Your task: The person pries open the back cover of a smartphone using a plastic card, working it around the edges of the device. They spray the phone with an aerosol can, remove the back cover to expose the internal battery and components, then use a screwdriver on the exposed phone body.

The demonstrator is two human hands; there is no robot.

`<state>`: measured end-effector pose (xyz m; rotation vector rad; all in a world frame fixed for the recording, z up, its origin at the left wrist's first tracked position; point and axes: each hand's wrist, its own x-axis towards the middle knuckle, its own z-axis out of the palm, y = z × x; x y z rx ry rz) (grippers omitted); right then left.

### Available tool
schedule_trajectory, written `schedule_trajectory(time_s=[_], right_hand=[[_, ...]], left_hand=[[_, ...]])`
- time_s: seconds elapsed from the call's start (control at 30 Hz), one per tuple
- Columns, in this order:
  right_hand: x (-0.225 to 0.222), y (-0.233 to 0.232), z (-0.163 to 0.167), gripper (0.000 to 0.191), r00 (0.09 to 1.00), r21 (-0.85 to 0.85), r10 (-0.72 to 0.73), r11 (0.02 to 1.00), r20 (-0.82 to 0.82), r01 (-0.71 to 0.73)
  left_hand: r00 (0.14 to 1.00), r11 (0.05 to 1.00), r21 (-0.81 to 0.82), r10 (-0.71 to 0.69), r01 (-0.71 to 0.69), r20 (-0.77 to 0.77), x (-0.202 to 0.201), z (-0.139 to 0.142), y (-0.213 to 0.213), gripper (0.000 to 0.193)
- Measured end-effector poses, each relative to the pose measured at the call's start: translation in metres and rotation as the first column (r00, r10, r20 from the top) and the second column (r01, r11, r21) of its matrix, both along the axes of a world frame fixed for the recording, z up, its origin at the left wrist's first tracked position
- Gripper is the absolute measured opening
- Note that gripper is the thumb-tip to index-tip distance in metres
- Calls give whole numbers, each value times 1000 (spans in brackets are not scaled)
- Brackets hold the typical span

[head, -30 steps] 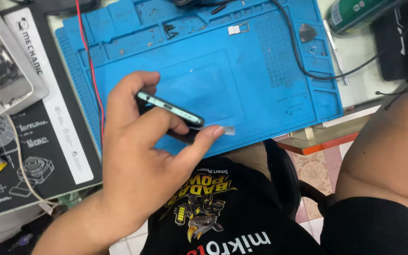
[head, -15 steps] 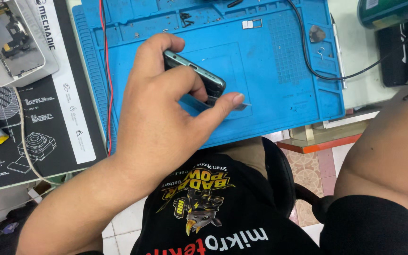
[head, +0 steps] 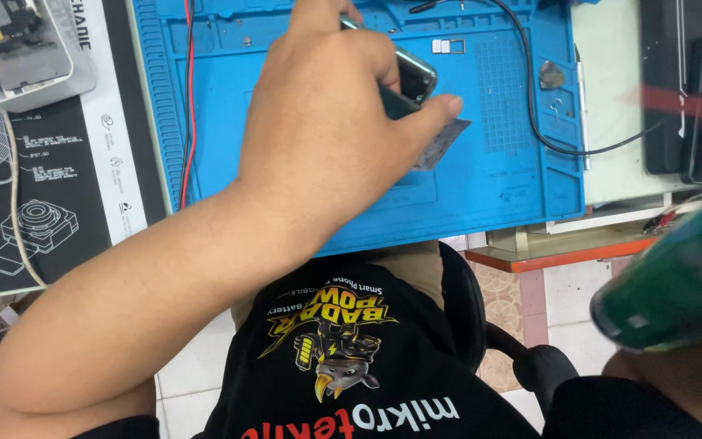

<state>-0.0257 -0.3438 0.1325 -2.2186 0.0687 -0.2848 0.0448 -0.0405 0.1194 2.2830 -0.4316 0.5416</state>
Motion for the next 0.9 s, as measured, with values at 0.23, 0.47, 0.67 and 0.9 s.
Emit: schedule_trajectory(time_s=[0.23, 0.47, 0.67, 0.9], right_hand=[[-6, 35, -10, 76, 860, -635, 509, 679, 46, -368], [1, 63, -13, 73, 863, -655, 496, 684, 96, -320], [4, 73, -13, 72, 838, -654, 531, 679, 124, -334], [5, 79, -12, 70, 852, -644, 513, 689, 109, -332]], left_hand=[[999, 1000, -13, -26, 26, -43, 7, -2, -8, 39], [998, 998, 19, -58, 58, -1, 5, -5, -6, 44], [998, 998, 39, -58, 58, 15, 3, -9, -6, 46], [998, 998, 26, -58, 57, 20, 0, -9, -5, 45]])
